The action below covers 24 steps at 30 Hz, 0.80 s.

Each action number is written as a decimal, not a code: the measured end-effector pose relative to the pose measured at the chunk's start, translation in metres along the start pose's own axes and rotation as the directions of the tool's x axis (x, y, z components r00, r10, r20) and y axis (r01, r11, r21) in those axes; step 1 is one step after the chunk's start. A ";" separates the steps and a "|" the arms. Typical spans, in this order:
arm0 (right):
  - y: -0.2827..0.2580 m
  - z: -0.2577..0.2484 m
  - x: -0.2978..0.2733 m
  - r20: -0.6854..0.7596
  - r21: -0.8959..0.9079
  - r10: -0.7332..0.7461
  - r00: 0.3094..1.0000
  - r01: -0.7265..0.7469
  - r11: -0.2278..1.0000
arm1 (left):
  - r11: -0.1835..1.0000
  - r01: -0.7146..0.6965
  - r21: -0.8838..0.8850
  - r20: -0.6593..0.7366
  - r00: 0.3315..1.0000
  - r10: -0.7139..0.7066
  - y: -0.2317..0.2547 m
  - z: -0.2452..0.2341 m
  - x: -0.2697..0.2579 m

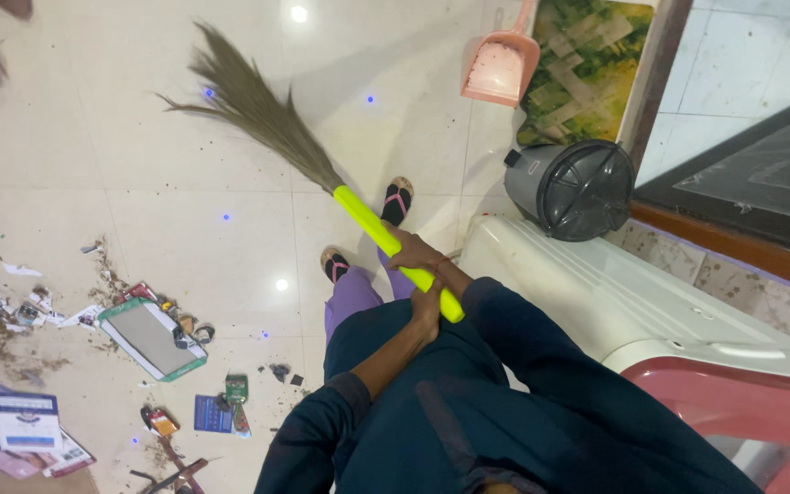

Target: The person sweeps the floor with a broom, moving debris from a room containing books and a washing machine through a hallway and into a kitchen area.

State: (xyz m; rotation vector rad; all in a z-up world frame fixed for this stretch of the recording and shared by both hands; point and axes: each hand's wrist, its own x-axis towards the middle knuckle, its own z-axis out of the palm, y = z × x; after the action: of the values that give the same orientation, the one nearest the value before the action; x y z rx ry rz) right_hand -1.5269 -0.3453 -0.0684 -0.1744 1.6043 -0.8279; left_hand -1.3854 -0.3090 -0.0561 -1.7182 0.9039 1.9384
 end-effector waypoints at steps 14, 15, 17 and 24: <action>0.030 -0.187 -0.065 -0.675 0.494 0.159 0.720 0.281 0.822 | 0.860 -0.306 0.408 0.573 0.819 0.020 0.123 0.135 -0.019; 0.027 -0.209 -0.049 -0.680 0.492 0.155 0.716 0.289 0.821 | 0.873 -0.312 0.375 0.597 0.802 0.030 0.142 0.151 0.003; 0.017 -0.255 -0.015 -0.691 0.574 0.192 0.697 0.368 0.731 | 0.878 -0.328 0.349 0.624 0.780 0.043 0.178 0.178 0.043; -0.069 -0.309 0.098 -0.547 0.431 0.172 0.819 0.100 0.897 | 0.989 -0.118 0.092 0.521 0.852 0.054 0.271 0.185 0.109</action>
State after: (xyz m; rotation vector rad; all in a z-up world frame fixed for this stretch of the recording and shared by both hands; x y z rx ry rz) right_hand -1.8550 -0.3233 -0.1124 0.4861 1.9107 -1.2775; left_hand -1.7189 -0.3885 -0.1001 -1.0101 0.8738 2.1941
